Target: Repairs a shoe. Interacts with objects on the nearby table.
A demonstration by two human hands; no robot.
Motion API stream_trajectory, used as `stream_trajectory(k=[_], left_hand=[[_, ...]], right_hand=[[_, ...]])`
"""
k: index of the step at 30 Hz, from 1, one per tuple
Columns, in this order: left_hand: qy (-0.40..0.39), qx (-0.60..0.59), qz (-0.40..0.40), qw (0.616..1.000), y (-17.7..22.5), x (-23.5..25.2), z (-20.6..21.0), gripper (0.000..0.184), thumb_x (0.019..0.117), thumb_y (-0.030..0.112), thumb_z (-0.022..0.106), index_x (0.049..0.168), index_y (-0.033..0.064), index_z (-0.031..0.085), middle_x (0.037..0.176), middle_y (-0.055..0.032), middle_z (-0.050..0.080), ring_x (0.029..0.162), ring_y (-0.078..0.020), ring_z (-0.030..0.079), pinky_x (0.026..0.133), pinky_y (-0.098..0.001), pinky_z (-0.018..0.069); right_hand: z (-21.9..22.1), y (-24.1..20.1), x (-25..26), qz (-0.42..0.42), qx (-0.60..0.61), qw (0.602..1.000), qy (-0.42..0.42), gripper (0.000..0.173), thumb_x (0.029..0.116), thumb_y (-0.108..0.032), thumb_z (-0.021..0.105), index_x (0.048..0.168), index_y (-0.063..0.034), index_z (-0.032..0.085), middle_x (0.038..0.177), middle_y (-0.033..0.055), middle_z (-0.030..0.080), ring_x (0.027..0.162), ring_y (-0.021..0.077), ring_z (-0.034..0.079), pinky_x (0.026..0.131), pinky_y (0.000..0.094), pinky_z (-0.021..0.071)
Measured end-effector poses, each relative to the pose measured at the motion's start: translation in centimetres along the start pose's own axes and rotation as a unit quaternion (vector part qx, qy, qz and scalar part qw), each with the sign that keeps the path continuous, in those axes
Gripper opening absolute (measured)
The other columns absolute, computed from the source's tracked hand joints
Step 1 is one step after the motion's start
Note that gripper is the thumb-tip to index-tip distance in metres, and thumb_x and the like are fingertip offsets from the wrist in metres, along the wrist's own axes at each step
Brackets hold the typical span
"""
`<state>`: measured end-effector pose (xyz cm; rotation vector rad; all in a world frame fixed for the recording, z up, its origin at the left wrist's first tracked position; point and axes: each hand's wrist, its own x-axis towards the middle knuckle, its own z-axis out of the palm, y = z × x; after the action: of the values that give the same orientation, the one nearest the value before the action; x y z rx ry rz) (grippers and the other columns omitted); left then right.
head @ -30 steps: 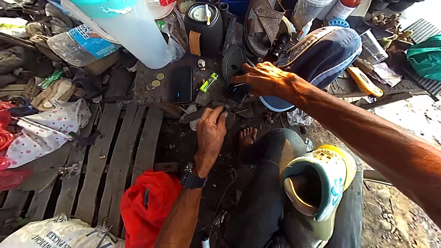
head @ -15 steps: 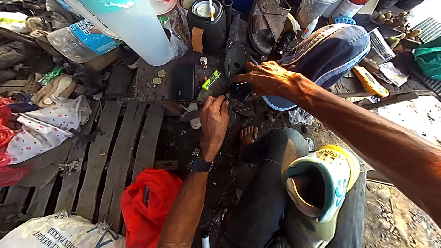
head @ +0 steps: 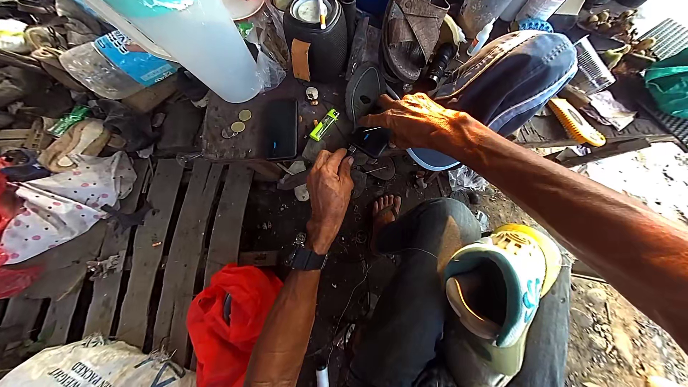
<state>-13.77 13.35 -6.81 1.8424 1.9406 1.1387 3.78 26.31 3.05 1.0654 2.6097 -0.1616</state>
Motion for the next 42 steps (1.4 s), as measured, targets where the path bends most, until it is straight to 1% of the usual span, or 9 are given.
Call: stream_trajectory(k=[5,11,21,23,27,30,33,38,42], left_hand=[[-0.018,0.01,0.002,1.0,0.1,0.3,-0.4,0.021,0.099,0.018,0.067,0.113,0.0054,0.076,0.092,-0.0108,0.065,0.082,-0.0219,0.064,0.074,-0.0378,0.0545],[-0.017,0.009,0.014,1.0,0.0,0.3,-0.2,0.022,0.1001,0.018,0.065,0.115,0.0043,0.075,0.093,-0.0116,0.065,0.083,-0.0223,0.065,0.075,-0.0377,0.0548],[-0.005,0.026,0.031,0.999,0.4,1.4,0.7,0.018,0.099,0.017,0.067,0.107,0.0044,0.076,0.087,-0.0107,0.061,0.075,-0.0225,0.062,0.067,-0.0383,0.0524],[-0.009,0.023,0.027,0.999,0.3,1.5,0.7,0.018,0.0986,0.018,0.067,0.108,0.0047,0.076,0.086,-0.0103,0.061,0.075,-0.0221,0.061,0.068,-0.0372,0.0522],[-0.028,0.0,0.014,0.999,0.2,1.7,0.4,0.02,0.0977,0.018,0.069,0.11,0.004,0.076,0.09,-0.0106,0.063,0.079,-0.0216,0.063,0.072,-0.0375,0.0541],[-0.037,-0.011,0.001,0.999,0.3,1.7,0.2,0.022,0.0978,0.019,0.069,0.113,0.0046,0.075,0.093,-0.0107,0.064,0.082,-0.0211,0.064,0.075,-0.037,0.0552],[-0.039,-0.01,-0.011,0.999,0.7,1.4,0.1,0.026,0.0974,0.02,0.07,0.118,0.0045,0.073,0.097,-0.012,0.065,0.086,-0.0215,0.066,0.078,-0.0379,0.0567],[-0.042,-0.003,-0.013,0.999,0.9,0.8,-0.2,0.03,0.0971,0.02,0.069,0.123,0.004,0.071,0.103,-0.0133,0.068,0.089,-0.0226,0.067,0.079,-0.0405,0.0575],[-0.029,-0.002,-0.007,1.0,0.6,0.1,-0.2,0.029,0.0967,0.017,0.068,0.122,0.0027,0.071,0.105,-0.0136,0.069,0.091,-0.023,0.069,0.081,-0.0401,0.0579]], right_hand=[[0.2,0.1,0.1,-0.001,-0.003,1.0,-0.006,0.077,0.0814,-0.013,0.076,0.15,-0.0376,0.05,0.139,0.0224,0.051,0.086,0.0386,0.065,0.073,0.0556,0.0512],[0.5,0.3,0.0,-0.015,0.009,1.0,0.017,0.076,0.0796,-0.011,0.076,0.148,-0.0359,0.054,0.137,0.0233,0.053,0.087,0.0401,0.065,0.072,0.0572,0.0513],[0.1,0.1,0.0,-0.002,0.012,1.0,0.003,0.076,0.0808,-0.013,0.077,0.148,-0.0369,0.054,0.138,0.024,0.052,0.089,0.0411,0.065,0.074,0.0574,0.0515],[0.1,0.0,0.1,-0.002,0.003,1.0,-0.002,0.077,0.0811,-0.014,0.077,0.15,-0.0372,0.052,0.137,0.0237,0.052,0.089,0.04,0.065,0.074,0.056,0.0515],[0.0,-0.2,0.0,0.007,0.014,1.0,-0.011,0.078,0.0808,-0.012,0.077,0.15,-0.0362,0.051,0.141,0.025,0.05,0.092,0.0413,0.064,0.077,0.0571,0.0513],[0.2,-0.1,-0.2,0.012,0.026,1.0,-0.003,0.079,0.0806,-0.012,0.077,0.151,-0.0361,0.051,0.143,0.0236,0.049,0.09,0.0404,0.065,0.075,0.0567,0.0516],[0.7,0.1,-0.5,0.01,0.035,0.999,0.013,0.078,0.0811,-0.013,0.077,0.151,-0.0322,0.05,0.147,0.0229,0.048,0.088,0.0398,0.066,0.073,0.0559,0.0517],[1.1,0.2,-0.6,0.01,0.035,0.999,0.025,0.076,0.0825,-0.016,0.077,0.153,-0.0273,0.049,0.145,0.0236,0.049,0.089,0.0413,0.066,0.072,0.0572,0.0523],[1.1,0.3,-1.1,0.011,0.042,0.998,0.036,0.074,0.0845,-0.015,0.074,0.153,-0.027,0.049,0.145,0.0199,0.052,0.088,0.0392,0.066,0.072,0.0558,0.0523]])
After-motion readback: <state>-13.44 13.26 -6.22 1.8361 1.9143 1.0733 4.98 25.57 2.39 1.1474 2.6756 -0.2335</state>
